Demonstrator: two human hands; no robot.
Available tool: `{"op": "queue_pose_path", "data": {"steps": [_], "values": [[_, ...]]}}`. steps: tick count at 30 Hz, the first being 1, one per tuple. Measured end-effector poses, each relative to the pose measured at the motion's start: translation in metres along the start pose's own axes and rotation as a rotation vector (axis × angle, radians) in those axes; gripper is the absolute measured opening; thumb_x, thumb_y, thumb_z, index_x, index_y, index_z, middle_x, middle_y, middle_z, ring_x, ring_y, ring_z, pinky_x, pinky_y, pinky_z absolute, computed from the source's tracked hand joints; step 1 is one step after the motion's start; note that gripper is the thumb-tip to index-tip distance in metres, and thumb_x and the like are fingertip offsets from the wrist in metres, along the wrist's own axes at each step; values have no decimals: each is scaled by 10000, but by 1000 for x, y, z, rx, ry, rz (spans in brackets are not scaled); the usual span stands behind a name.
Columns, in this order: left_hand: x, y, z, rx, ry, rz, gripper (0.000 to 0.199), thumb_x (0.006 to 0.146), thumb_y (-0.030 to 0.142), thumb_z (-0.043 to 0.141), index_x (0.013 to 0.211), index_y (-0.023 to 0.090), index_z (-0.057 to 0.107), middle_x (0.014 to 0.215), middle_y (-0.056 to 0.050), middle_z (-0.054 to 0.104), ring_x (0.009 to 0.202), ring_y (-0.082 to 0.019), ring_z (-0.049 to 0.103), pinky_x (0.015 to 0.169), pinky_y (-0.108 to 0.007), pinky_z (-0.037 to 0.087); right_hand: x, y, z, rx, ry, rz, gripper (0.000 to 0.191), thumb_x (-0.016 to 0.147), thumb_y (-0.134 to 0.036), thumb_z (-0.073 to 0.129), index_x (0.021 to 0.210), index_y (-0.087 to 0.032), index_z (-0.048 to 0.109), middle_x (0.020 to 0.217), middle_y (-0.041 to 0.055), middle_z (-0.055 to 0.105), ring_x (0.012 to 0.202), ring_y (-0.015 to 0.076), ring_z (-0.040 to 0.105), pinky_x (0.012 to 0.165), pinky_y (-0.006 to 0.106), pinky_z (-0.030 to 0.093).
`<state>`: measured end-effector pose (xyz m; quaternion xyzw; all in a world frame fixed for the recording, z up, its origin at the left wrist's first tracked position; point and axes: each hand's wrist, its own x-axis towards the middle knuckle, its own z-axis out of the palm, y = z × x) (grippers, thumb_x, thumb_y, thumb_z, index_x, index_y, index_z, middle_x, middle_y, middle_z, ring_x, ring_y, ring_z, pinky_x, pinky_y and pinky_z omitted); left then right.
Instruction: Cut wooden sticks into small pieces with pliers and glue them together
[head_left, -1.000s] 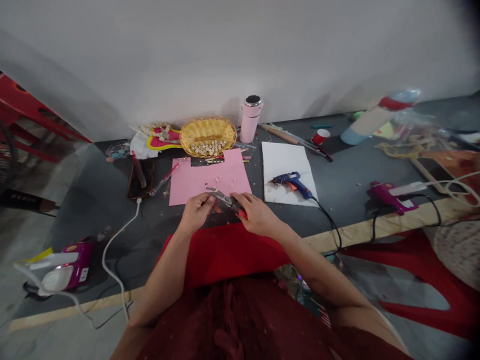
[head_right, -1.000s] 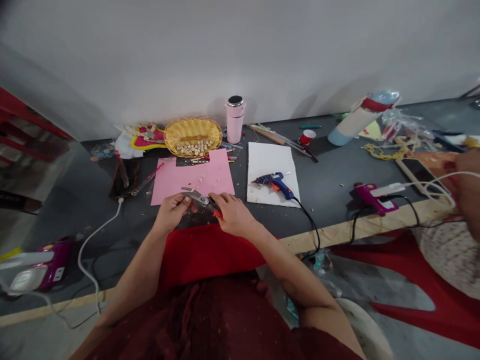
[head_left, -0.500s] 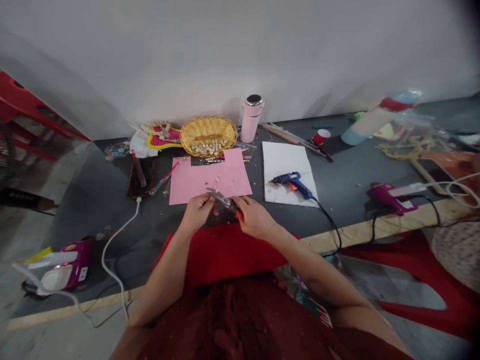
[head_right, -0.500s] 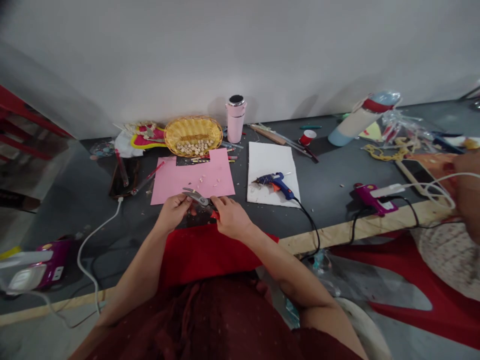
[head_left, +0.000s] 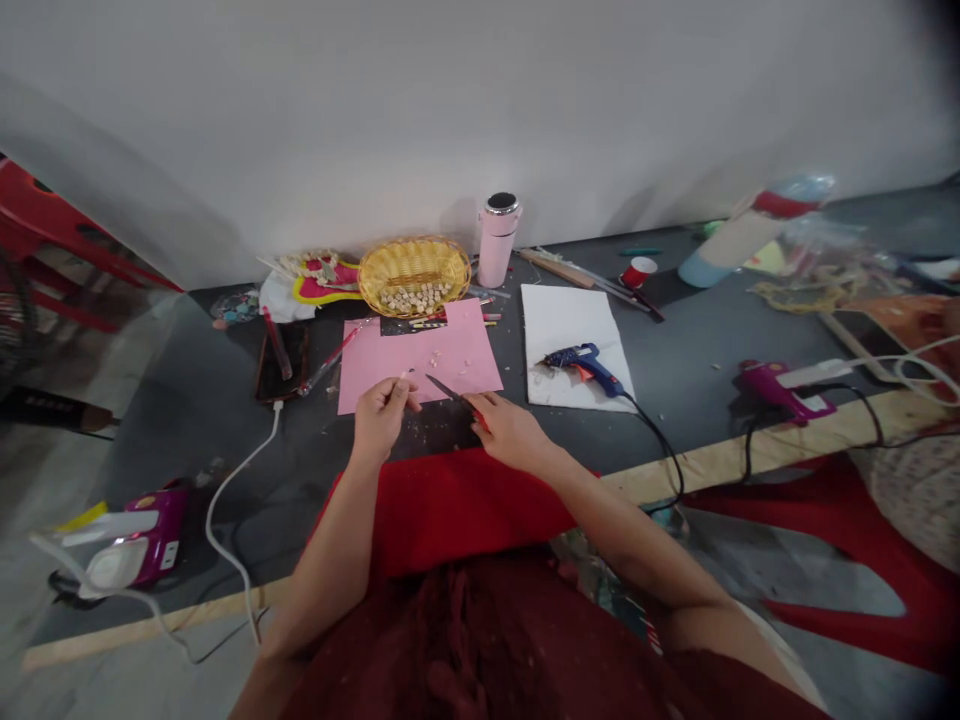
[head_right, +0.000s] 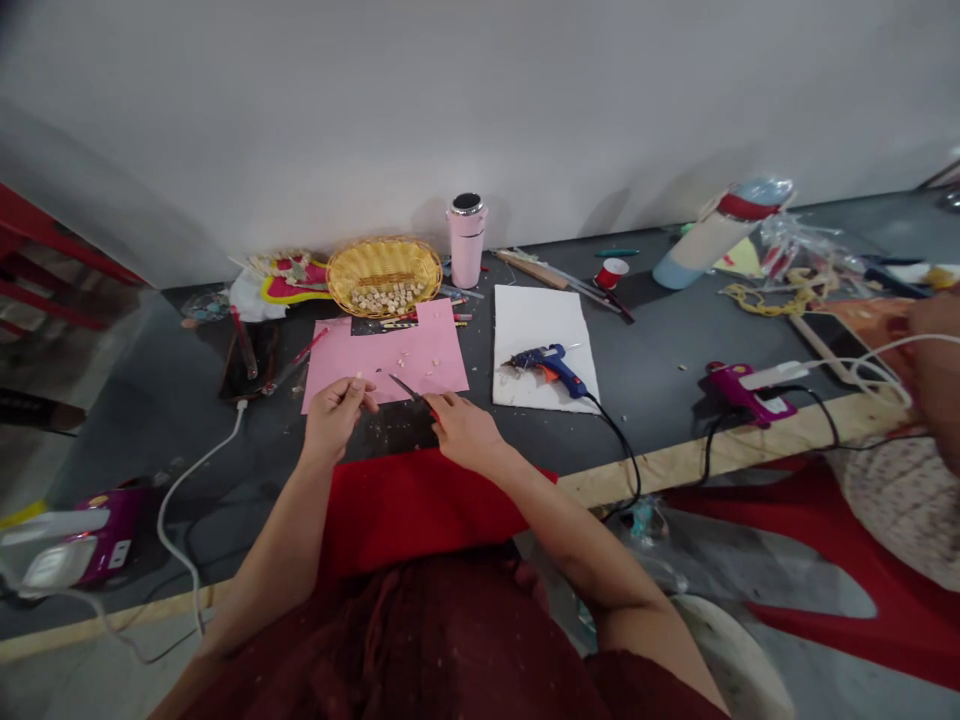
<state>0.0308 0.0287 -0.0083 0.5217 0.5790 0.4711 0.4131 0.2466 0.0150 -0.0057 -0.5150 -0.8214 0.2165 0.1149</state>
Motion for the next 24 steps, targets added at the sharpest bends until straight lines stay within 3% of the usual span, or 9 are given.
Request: {"op": "queue_pose_path", "data": {"steps": [4,9,12,16,19,21,24], "values": [[-3,2,3,61,45,58,351,876,452,483,863,147,657,622,-26,661,447,-91,463,443,-205,339,2,-3,3,-1,-3,-28,435,844,-201,554,1276,-205,495,1206,83,597,1103,225,551,915,326,426],[-7,7,4,137,71,138,307,883,417,502,856,159,665,627,-15,663,590,-119,584,596,-218,441,12,-3,-3,44,-120,-154,448,811,-288,640,1232,-172,539,1109,88,657,979,222,599,835,315,437],[-9,9,4,173,77,157,294,887,410,503,859,166,665,640,-10,668,603,-119,593,613,-218,444,19,-3,-6,34,-171,-206,424,810,-345,654,1179,-150,583,1049,95,671,940,216,606,814,305,436],[-10,10,4,210,67,171,276,889,399,503,857,176,663,643,-4,668,600,-116,589,601,-211,433,27,-6,-10,-144,-108,-194,334,860,-346,596,1110,-130,645,1021,136,658,971,236,586,858,336,423],[-11,10,4,227,71,177,277,888,402,505,838,180,662,641,-4,666,603,-118,589,601,-211,430,37,-4,-14,-154,-120,-224,279,909,-296,518,1085,-131,660,1025,129,663,988,221,588,906,327,409],[-10,10,4,229,76,182,280,890,404,501,833,182,660,641,-5,665,603,-119,589,602,-212,428,51,1,-19,-114,-88,-196,274,932,-224,452,1109,-139,642,1061,111,665,1012,198,592,925,298,403],[-10,8,6,235,74,186,282,895,402,492,814,185,654,642,-5,663,591,-116,579,594,-212,419,81,16,-28,-123,50,11,329,943,-199,395,1229,-167,556,1179,104,627,1079,191,580,923,280,412]]}}
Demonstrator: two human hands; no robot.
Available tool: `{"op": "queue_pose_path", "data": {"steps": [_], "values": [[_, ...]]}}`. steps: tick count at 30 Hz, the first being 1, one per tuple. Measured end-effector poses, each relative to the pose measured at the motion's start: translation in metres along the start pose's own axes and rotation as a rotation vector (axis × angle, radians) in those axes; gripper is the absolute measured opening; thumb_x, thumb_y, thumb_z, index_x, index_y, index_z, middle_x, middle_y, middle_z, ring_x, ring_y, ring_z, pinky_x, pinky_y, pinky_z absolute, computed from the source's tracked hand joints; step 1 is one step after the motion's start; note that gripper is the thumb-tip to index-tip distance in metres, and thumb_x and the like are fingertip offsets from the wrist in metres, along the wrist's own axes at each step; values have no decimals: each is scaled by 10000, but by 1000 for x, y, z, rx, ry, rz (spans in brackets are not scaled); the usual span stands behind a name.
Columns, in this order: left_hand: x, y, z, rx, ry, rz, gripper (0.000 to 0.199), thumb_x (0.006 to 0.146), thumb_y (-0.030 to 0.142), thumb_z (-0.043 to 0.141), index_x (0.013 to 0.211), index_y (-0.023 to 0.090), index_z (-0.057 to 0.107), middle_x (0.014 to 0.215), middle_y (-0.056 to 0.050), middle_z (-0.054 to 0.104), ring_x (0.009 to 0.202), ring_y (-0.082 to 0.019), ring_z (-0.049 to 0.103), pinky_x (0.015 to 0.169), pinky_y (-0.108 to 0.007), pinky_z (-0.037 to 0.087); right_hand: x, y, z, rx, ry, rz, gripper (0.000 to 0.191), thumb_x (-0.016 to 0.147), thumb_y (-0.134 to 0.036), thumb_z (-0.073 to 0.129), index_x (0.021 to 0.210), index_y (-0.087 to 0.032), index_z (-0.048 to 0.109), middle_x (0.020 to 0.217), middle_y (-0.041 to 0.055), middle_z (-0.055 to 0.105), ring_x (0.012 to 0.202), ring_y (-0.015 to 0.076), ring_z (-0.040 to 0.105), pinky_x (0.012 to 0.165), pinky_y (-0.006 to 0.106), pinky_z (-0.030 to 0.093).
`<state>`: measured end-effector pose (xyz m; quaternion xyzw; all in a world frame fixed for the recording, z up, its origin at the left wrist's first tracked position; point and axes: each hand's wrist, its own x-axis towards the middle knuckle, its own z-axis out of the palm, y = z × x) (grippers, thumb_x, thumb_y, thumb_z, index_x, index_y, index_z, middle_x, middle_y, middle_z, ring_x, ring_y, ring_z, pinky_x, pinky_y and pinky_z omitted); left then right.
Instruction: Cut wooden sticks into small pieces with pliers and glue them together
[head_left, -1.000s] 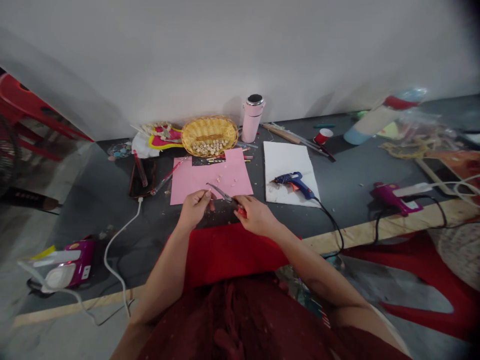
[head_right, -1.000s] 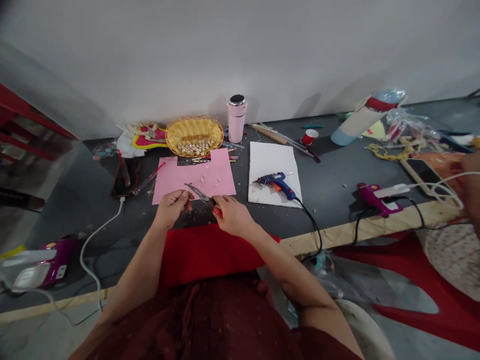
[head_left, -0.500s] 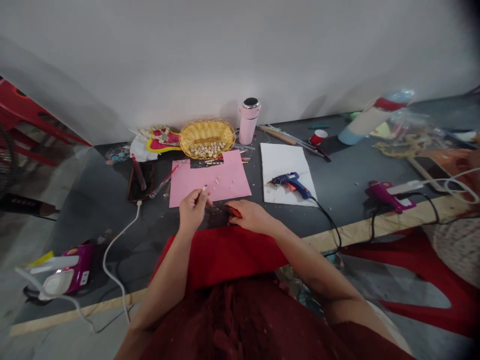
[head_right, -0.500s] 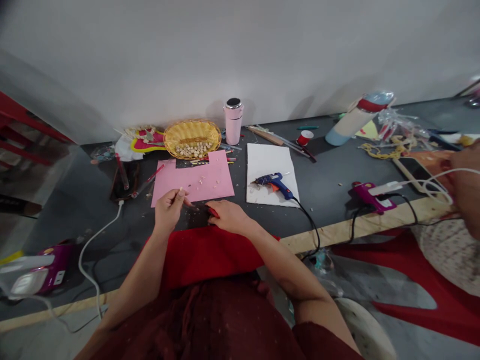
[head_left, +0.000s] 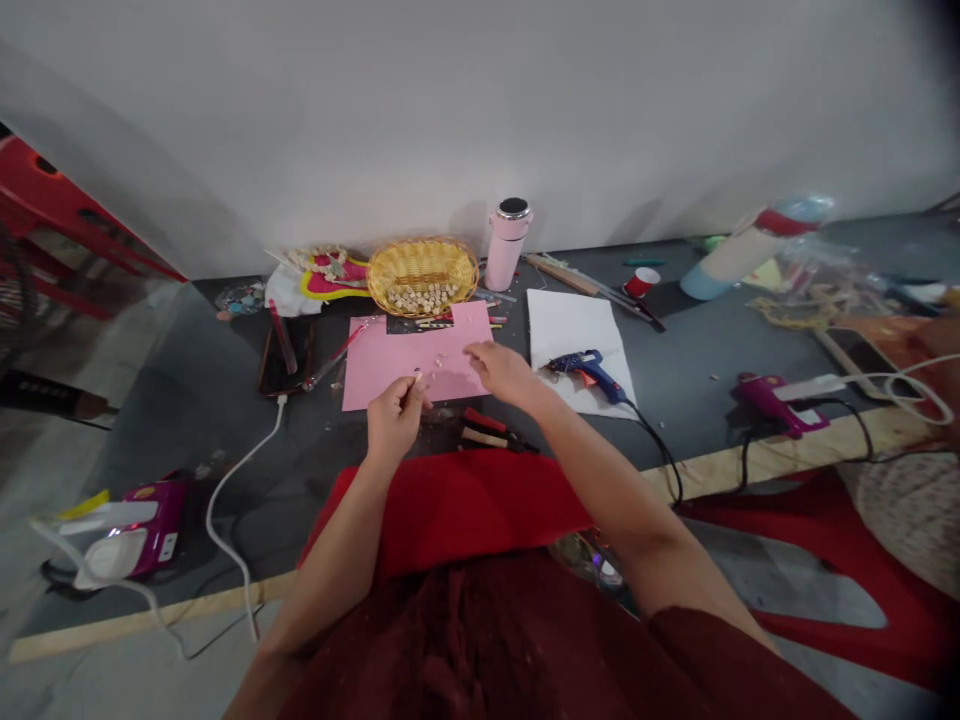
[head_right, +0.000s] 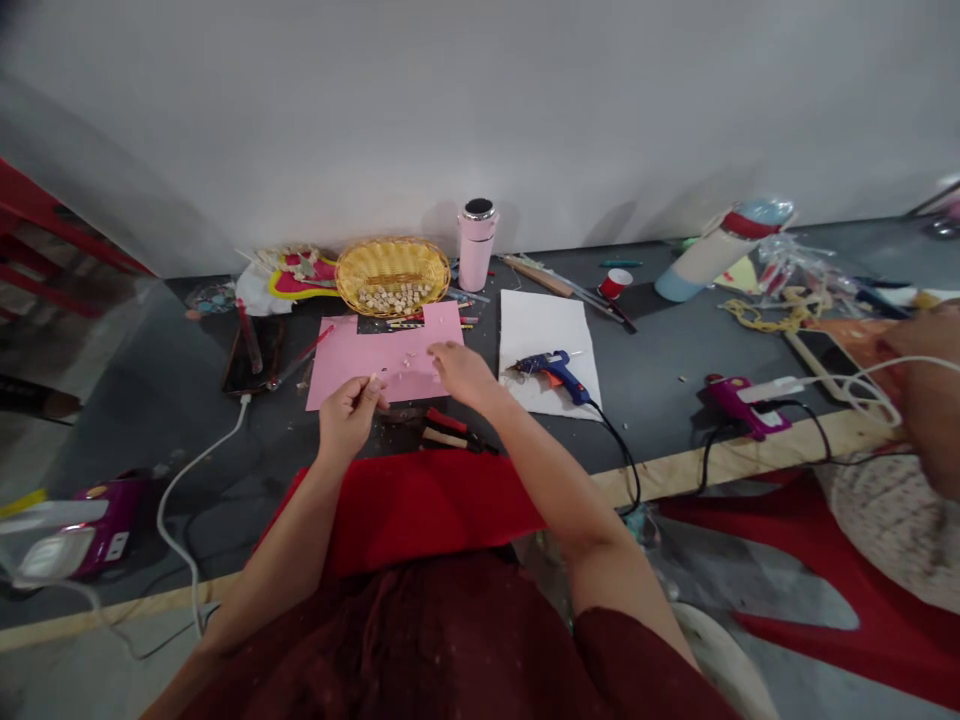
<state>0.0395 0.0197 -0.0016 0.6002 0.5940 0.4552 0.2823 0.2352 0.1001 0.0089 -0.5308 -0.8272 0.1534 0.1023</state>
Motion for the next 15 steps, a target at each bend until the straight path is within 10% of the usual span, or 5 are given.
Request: {"op": "queue_pose_path", "data": {"steps": [15], "values": [[-4,1,5,91,-78,43,292,920,386,445,764,200,607,630,17,631,526,-104,523,543,-214,347,106,19,6,-98,-36,402,356,913,-306,541,1173,-64,547,1141,180,592,1033,246,600,870,399,494]]}}
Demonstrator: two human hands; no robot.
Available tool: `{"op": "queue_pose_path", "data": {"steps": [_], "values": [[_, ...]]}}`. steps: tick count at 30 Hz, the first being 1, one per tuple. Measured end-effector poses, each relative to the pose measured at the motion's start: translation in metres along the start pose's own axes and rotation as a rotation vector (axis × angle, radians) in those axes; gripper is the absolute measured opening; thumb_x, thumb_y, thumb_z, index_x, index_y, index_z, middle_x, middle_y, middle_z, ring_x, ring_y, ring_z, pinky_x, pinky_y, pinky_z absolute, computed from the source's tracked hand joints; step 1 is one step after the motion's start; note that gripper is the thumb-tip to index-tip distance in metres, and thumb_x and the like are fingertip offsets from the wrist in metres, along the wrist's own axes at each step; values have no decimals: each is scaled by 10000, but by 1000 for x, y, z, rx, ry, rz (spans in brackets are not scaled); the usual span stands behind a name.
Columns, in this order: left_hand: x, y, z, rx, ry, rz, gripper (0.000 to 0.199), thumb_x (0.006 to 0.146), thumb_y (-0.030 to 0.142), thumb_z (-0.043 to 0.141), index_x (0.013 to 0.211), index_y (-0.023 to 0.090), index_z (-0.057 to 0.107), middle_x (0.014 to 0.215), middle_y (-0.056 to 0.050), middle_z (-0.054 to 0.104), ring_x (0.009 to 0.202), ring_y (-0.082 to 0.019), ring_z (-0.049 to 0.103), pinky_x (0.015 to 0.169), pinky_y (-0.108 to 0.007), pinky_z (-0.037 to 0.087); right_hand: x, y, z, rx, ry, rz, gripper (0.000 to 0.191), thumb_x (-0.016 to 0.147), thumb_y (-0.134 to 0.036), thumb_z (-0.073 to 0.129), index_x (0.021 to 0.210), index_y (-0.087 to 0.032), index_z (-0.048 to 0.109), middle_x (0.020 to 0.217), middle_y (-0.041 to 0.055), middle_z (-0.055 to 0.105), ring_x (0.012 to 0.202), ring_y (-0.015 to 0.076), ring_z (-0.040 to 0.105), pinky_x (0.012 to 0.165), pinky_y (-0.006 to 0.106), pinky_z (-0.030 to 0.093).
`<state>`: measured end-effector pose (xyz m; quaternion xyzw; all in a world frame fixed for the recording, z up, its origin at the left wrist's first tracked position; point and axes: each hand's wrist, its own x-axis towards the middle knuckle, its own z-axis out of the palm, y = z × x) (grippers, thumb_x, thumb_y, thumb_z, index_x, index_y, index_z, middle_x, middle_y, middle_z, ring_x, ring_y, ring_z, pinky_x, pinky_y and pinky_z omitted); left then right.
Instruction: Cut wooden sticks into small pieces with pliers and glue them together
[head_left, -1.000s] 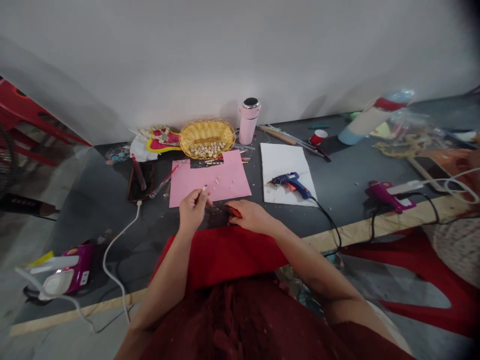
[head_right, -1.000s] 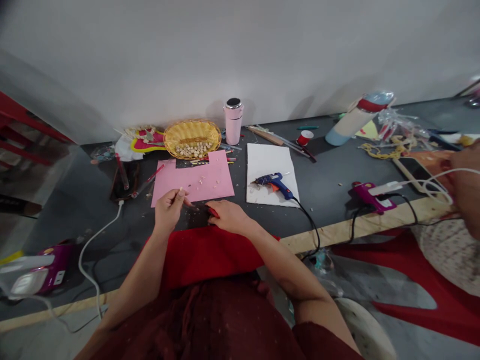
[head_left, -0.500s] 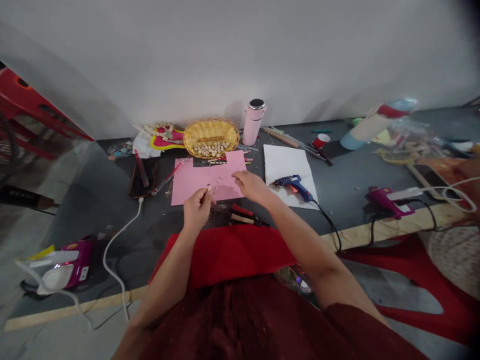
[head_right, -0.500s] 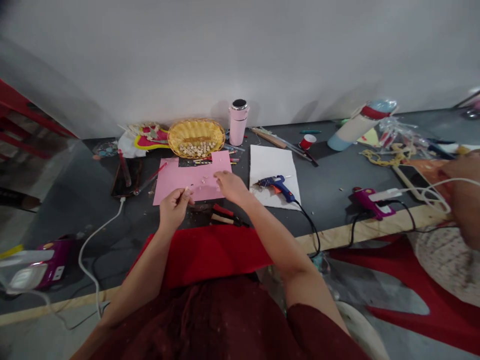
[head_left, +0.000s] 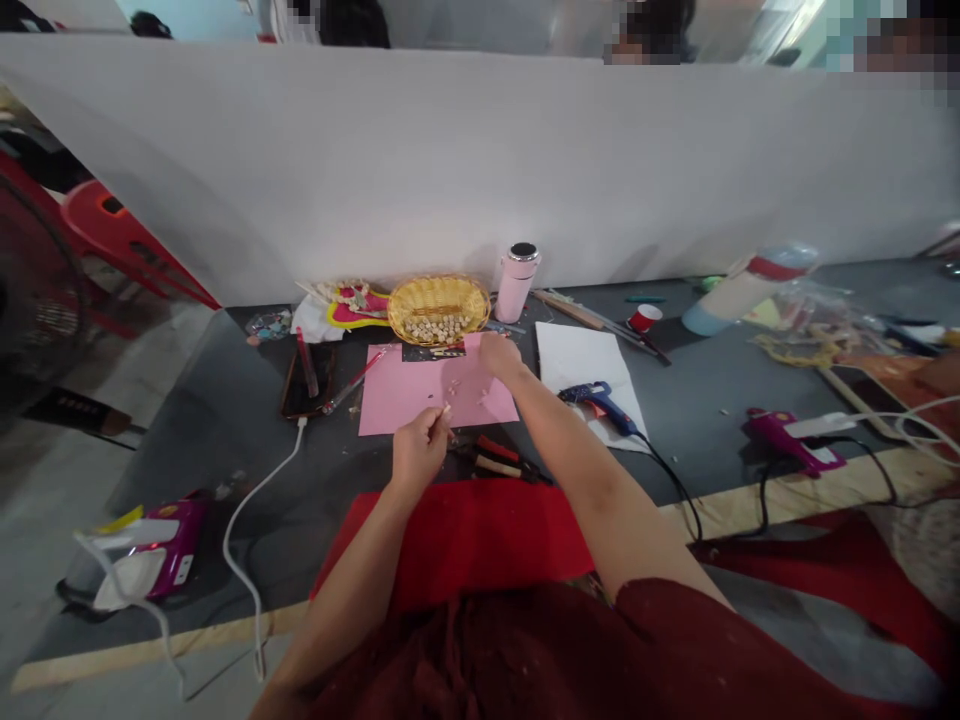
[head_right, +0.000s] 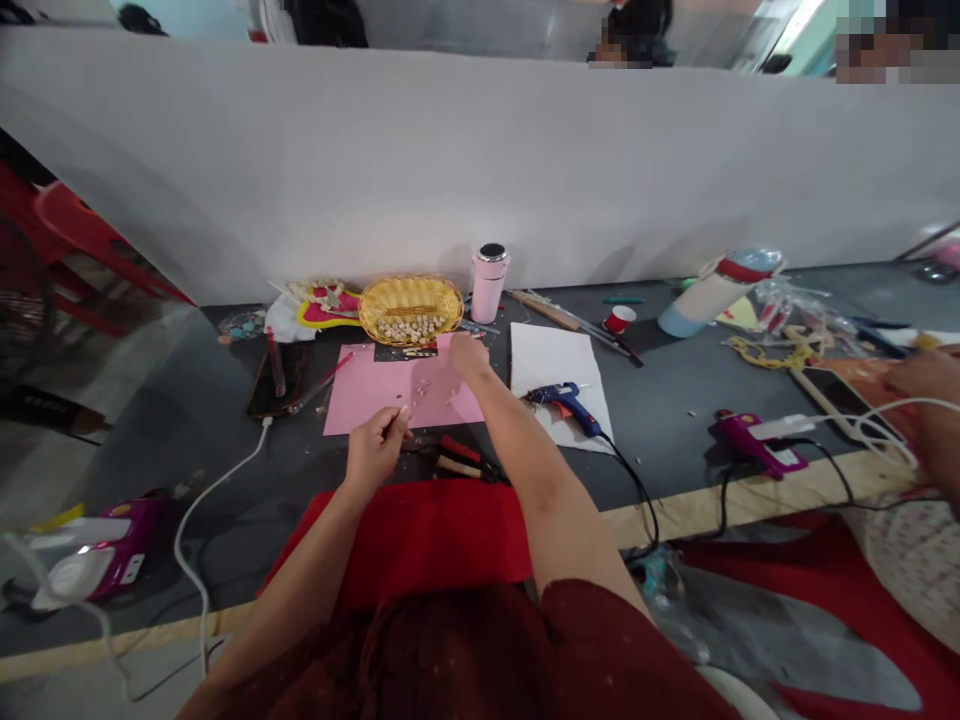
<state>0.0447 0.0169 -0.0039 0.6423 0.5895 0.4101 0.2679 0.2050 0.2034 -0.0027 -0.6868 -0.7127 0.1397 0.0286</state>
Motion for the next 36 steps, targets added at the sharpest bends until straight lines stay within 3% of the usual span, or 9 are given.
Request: {"op": "queue_pose_path", "data": {"steps": [2,6,9,12,14,17,21,28,36], "values": [[0,0,0,-9,0,7,298,921,386,443,751,201,603,627,11,629,544,-113,543,550,-218,355,-2,-3,-2,24,-2,-24,368,892,-336,579,1174,-103,549,1171,129,574,1014,217,593,857,406,510],[0,-1,0,-22,-6,9,307,920,385,441,734,199,599,620,6,624,547,-118,551,553,-219,367,-22,-9,-14,138,52,-143,214,910,-214,498,1008,-55,604,1017,183,642,970,243,614,828,368,473],[0,1,-1,-7,-5,12,300,920,387,442,754,195,603,637,6,628,555,-115,548,559,-218,371,-55,-15,-17,271,97,-272,194,925,-238,424,955,-146,592,933,83,672,902,180,624,769,276,456],[-1,2,-2,21,-5,15,290,919,384,447,769,194,607,654,8,636,576,-114,556,583,-217,383,-97,-19,-6,430,107,-353,216,928,-344,403,954,-189,550,810,-2,650,740,116,614,674,215,452],[-1,2,-1,23,8,3,271,916,388,455,815,197,619,666,10,646,588,-114,570,592,-213,393,-121,-21,9,778,180,-410,220,915,-375,409,915,-191,530,726,-19,606,649,108,582,619,215,447],[-2,1,0,44,37,13,257,906,398,477,858,198,630,683,6,659,596,-114,583,598,-209,402,-143,-22,32,1028,353,-325,240,909,-412,409,908,-194,511,733,-7,583,630,109,546,602,224,452],[-2,-4,6,128,63,48,251,904,389,481,895,197,643,719,-9,678,633,-123,607,610,-212,406,-151,-20,47,958,467,-372,213,899,-381,427,895,-195,529,866,41,600,735,126,558,699,252,473],[-2,-16,20,283,122,220,251,910,320,451,913,183,661,807,-60,706,697,-143,627,661,-232,433,-151,-16,48,851,450,-498,184,921,-333,393,920,-207,527,890,52,600,816,148,566,772,273,472],[-2,-25,23,254,215,261,259,924,328,436,982,172,634,807,-66,703,764,-156,654,717,-246,464,-151,-15,52,841,517,-528,208,925,-334,393,948,-188,538,935,71,610,830,151,565,791,269,456]]}}
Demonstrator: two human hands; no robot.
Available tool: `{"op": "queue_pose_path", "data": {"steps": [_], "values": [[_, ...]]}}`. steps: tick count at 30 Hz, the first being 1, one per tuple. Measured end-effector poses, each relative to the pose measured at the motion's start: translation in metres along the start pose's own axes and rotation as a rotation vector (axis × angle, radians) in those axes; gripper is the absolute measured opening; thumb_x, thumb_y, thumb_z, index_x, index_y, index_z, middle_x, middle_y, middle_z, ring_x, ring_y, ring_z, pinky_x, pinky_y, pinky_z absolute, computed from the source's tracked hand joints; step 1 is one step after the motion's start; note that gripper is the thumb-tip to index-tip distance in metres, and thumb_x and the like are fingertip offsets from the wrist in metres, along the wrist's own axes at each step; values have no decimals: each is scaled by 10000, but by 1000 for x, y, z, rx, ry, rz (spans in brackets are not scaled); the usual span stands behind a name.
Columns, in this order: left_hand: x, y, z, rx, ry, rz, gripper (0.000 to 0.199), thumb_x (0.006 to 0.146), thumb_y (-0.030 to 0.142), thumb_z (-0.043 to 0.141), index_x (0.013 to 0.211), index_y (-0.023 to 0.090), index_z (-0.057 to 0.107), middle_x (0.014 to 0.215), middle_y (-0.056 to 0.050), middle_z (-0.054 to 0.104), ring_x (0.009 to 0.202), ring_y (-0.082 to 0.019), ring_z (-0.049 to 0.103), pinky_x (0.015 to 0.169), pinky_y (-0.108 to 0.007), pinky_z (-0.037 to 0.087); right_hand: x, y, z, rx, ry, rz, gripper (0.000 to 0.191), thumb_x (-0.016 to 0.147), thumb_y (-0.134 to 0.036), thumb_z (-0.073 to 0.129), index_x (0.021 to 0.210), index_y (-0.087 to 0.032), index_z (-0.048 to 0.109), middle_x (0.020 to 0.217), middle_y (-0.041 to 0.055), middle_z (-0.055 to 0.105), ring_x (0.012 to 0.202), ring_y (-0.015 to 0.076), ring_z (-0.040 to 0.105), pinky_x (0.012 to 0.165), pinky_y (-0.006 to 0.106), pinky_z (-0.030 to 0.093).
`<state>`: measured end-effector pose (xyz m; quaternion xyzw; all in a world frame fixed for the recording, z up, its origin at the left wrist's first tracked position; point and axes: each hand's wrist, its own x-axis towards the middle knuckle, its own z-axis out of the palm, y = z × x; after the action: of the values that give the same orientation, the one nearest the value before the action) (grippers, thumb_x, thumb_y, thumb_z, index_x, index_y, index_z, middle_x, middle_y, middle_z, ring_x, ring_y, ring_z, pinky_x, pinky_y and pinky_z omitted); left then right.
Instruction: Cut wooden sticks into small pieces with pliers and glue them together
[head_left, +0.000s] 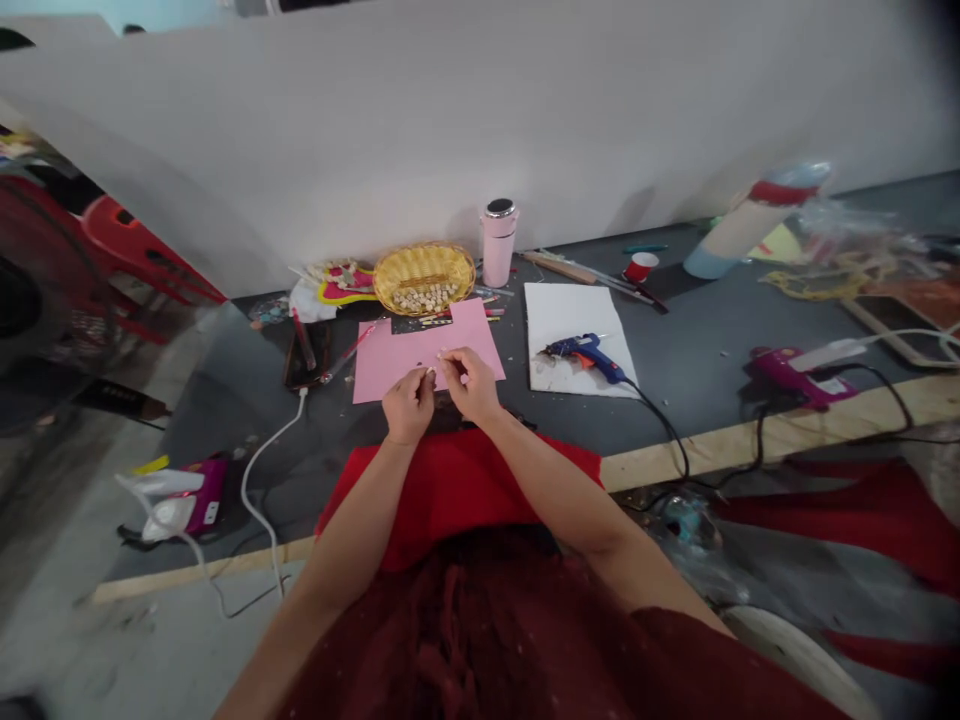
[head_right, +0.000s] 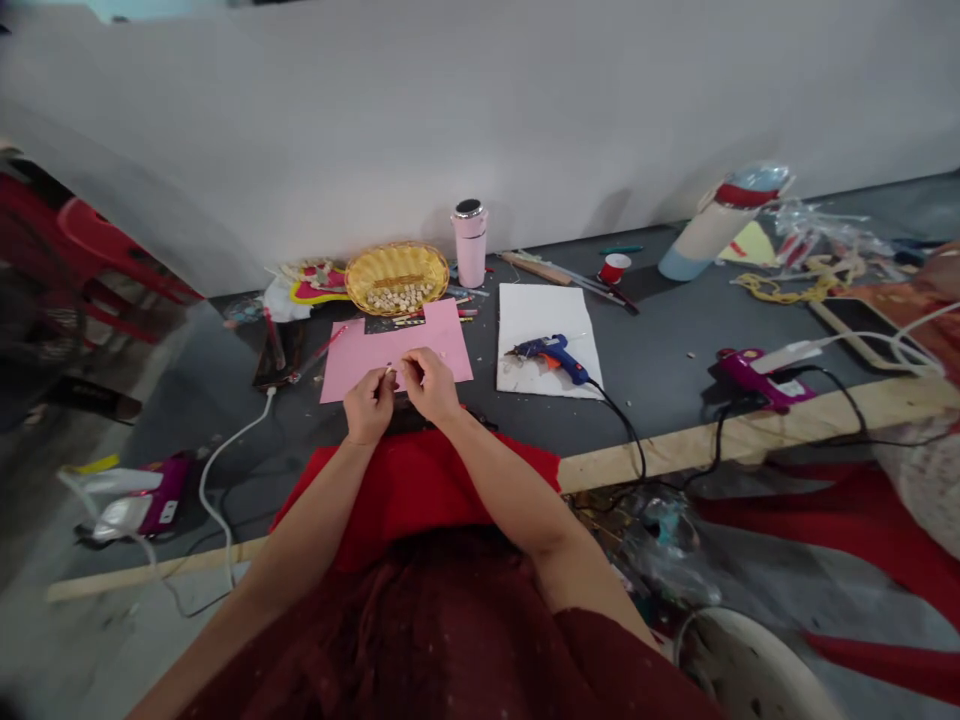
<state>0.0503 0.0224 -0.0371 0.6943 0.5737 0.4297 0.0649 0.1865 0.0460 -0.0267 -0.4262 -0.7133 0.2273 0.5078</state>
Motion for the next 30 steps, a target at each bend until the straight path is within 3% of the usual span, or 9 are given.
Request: {"op": "queue_pose_path", "data": {"steps": [11,24,30], "values": [[-1,-5,0,157,45,24,251,930,311,431,991,178,634,971,-106,697,887,-199,605,797,-304,432,-1,0,1,-62,26,20,274,916,-398,389,955,-180,552,915,73,624,816,162,569,767,279,462],[-5,-4,2,190,9,39,223,929,306,448,961,184,632,913,-97,688,857,-191,609,754,-296,437,1,-1,-2,-3,44,45,281,905,-391,392,933,-171,564,896,66,636,787,156,577,753,275,470],[-3,1,4,187,-63,128,209,924,313,464,911,194,635,836,-74,685,800,-185,616,698,-284,445,2,-3,-2,45,70,59,253,888,-375,436,907,-169,582,834,55,642,719,155,576,698,270,469]]}}
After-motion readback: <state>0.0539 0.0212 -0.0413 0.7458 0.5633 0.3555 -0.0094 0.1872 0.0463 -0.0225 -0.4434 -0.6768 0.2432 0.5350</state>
